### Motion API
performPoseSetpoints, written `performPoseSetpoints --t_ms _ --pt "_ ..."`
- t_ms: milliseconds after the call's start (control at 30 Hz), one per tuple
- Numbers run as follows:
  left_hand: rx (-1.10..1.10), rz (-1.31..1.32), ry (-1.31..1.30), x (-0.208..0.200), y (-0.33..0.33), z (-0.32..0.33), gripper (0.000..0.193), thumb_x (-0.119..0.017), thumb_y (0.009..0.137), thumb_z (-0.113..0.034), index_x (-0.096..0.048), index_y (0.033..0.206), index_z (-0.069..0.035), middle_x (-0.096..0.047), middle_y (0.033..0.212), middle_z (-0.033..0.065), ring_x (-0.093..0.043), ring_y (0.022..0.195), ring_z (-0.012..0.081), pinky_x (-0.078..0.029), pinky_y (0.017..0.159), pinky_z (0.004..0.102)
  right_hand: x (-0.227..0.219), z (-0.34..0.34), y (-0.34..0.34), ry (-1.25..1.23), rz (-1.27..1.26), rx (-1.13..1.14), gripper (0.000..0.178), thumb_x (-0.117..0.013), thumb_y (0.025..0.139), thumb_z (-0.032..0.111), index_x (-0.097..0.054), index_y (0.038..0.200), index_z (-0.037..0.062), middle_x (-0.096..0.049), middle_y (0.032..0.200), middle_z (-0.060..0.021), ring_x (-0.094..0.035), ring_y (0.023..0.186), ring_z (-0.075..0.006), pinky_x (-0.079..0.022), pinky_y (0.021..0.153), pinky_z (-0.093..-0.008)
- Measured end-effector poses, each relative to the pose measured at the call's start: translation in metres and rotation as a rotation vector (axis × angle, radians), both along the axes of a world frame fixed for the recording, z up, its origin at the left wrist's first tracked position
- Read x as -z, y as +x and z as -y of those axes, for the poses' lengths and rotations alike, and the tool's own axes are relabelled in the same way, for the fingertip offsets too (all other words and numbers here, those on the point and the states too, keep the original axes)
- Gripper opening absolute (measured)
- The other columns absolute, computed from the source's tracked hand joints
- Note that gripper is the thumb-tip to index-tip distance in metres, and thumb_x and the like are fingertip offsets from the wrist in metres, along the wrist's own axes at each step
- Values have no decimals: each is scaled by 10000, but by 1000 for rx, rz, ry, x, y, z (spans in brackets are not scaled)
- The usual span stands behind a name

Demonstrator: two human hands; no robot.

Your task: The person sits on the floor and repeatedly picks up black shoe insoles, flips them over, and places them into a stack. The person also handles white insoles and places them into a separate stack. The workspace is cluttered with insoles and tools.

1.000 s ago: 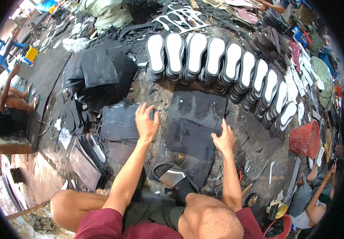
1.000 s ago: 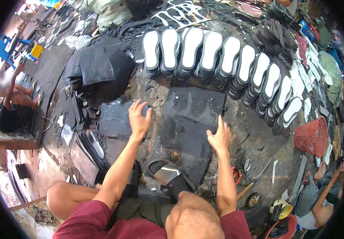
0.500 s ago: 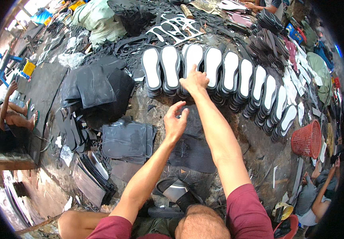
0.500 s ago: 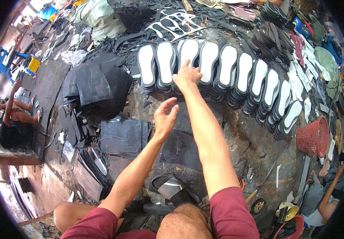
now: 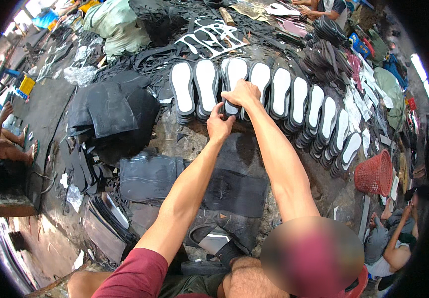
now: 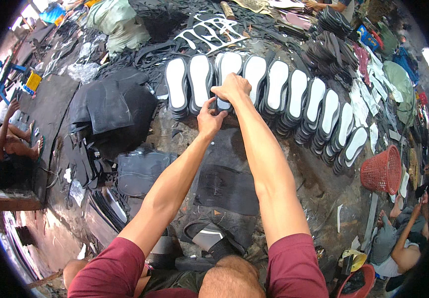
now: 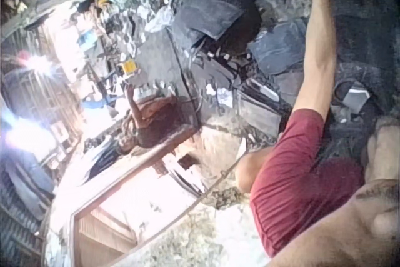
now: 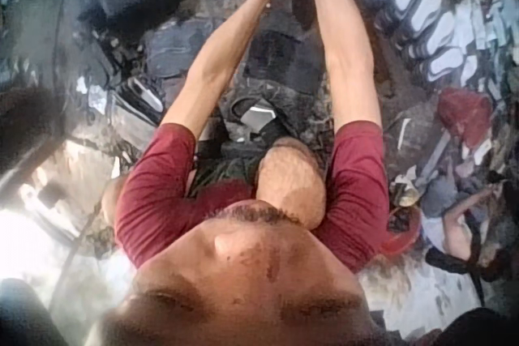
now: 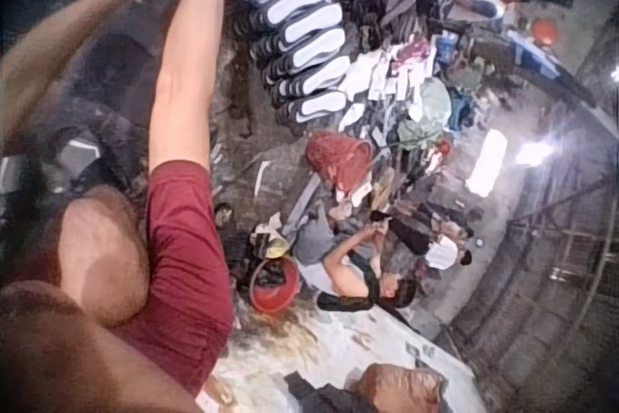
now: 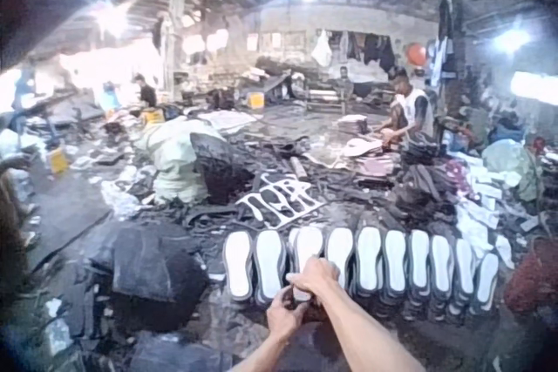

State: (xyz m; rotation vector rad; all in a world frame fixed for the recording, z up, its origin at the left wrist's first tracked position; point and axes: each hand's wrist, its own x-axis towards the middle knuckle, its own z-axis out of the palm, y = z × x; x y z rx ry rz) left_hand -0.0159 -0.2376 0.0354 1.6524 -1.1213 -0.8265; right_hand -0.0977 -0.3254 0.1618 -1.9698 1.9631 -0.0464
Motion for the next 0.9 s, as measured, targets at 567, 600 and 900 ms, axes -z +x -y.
performPoseSetpoints --t_ms 567,600,900 --pt "25 85 161 -22 12 -8 692 -777 839 -301 -523 1447 -88 -665 1193 170 -702 939 339 -561 844 433 -88 29 -24 -136 467 129 832 -586 813 663 -662 1256 -38 -704 1173 -262 -710 1079 -346 -552 904 -419" --pt "-66 -204 113 -26 17 -7 649 -730 910 -355 -519 1468 -99 -660 1209 140 -692 842 289 -559 807 398 -86 21 -24 -218 562 30 829 -621 808 653 -653 1262 -40 -707 1158 -265 -714 1061 -354 -554 899 -421" --pt "342 -1197 -7 -94 44 -137 907 -829 824 -57 -314 1571 -34 -595 1355 110 -619 1190 220 -496 1040 367 -33 -246 -38 -110 1084 -40 564 -785 863 161 -594 1331 -90 -698 1190 -252 -718 968 -194 -605 729 -312"
